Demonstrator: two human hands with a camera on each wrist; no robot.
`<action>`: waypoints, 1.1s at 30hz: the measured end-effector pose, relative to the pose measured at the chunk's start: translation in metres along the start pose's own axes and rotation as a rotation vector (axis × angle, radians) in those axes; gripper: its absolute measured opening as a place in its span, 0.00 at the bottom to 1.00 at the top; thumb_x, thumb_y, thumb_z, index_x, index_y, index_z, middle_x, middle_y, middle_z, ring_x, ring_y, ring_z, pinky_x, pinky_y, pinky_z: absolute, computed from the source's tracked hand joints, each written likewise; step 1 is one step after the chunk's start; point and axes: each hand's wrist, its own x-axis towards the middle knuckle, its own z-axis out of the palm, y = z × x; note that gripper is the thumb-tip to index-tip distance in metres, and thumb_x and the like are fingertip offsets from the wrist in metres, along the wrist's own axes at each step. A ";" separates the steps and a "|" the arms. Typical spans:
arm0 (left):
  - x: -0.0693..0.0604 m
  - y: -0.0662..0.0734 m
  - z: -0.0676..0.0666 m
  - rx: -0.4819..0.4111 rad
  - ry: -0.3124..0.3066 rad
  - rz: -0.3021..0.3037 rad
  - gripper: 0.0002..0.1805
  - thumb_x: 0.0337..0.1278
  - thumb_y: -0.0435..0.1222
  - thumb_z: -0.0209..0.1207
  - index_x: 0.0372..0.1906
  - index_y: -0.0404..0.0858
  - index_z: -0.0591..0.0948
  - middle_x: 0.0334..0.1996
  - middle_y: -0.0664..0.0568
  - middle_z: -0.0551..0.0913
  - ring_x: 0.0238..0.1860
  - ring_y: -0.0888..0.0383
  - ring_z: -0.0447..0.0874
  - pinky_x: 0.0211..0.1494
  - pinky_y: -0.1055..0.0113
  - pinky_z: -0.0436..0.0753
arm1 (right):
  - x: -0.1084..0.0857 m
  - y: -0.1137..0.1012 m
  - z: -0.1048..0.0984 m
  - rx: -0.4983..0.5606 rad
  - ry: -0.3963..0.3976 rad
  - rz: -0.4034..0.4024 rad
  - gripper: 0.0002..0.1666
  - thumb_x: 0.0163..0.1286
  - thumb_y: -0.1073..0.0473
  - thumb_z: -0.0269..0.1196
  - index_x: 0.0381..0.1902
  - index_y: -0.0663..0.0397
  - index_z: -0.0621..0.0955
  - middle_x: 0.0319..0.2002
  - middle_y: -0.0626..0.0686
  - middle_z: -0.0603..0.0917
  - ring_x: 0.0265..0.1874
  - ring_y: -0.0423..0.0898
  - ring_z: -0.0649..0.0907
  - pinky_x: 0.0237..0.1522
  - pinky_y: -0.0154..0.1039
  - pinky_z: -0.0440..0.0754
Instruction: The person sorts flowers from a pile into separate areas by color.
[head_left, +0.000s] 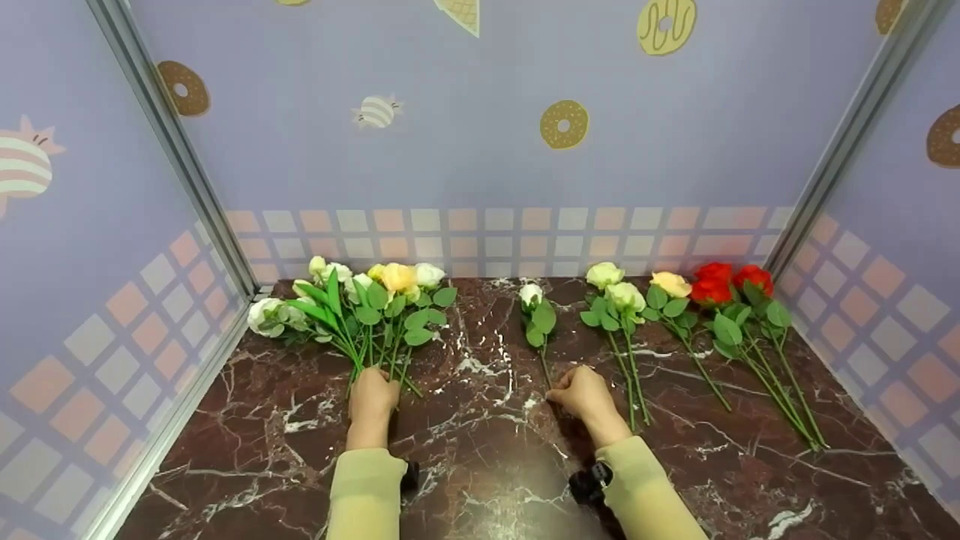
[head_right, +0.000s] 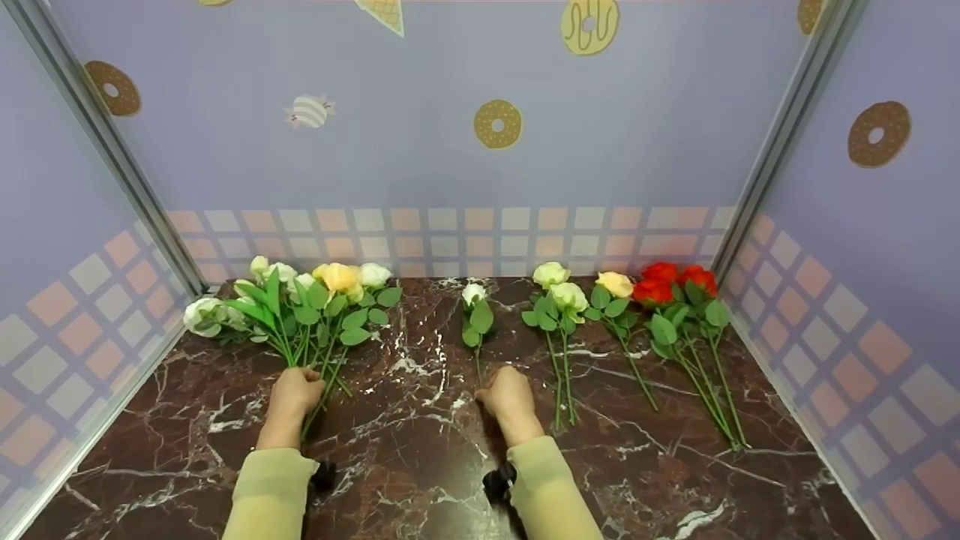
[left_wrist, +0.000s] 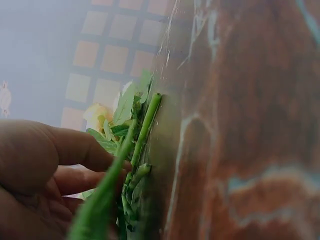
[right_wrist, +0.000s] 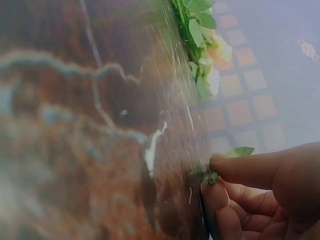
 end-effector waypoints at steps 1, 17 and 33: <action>0.000 0.000 -0.001 -0.023 0.002 0.002 0.19 0.72 0.34 0.53 0.60 0.27 0.82 0.56 0.31 0.84 0.49 0.36 0.85 0.54 0.44 0.85 | 0.000 0.000 0.000 0.003 -0.001 0.001 0.14 0.57 0.59 0.77 0.20 0.54 0.83 0.20 0.50 0.84 0.19 0.43 0.79 0.28 0.39 0.80; 0.001 0.006 -0.015 -0.633 -0.154 -0.059 0.24 0.78 0.26 0.48 0.70 0.15 0.65 0.46 0.27 0.87 0.26 0.62 0.88 0.34 0.69 0.91 | -0.004 -0.005 -0.002 -0.013 0.003 -0.015 0.16 0.60 0.58 0.75 0.17 0.52 0.81 0.14 0.48 0.82 0.15 0.41 0.80 0.27 0.39 0.81; -0.015 0.041 -0.010 -0.909 -0.229 0.048 0.19 0.77 0.28 0.52 0.64 0.21 0.74 0.49 0.31 0.88 0.39 0.56 0.93 0.53 0.59 0.91 | -0.012 -0.027 -0.014 0.042 0.091 -0.085 0.10 0.66 0.59 0.70 0.27 0.57 0.85 0.26 0.53 0.87 0.24 0.46 0.81 0.32 0.44 0.81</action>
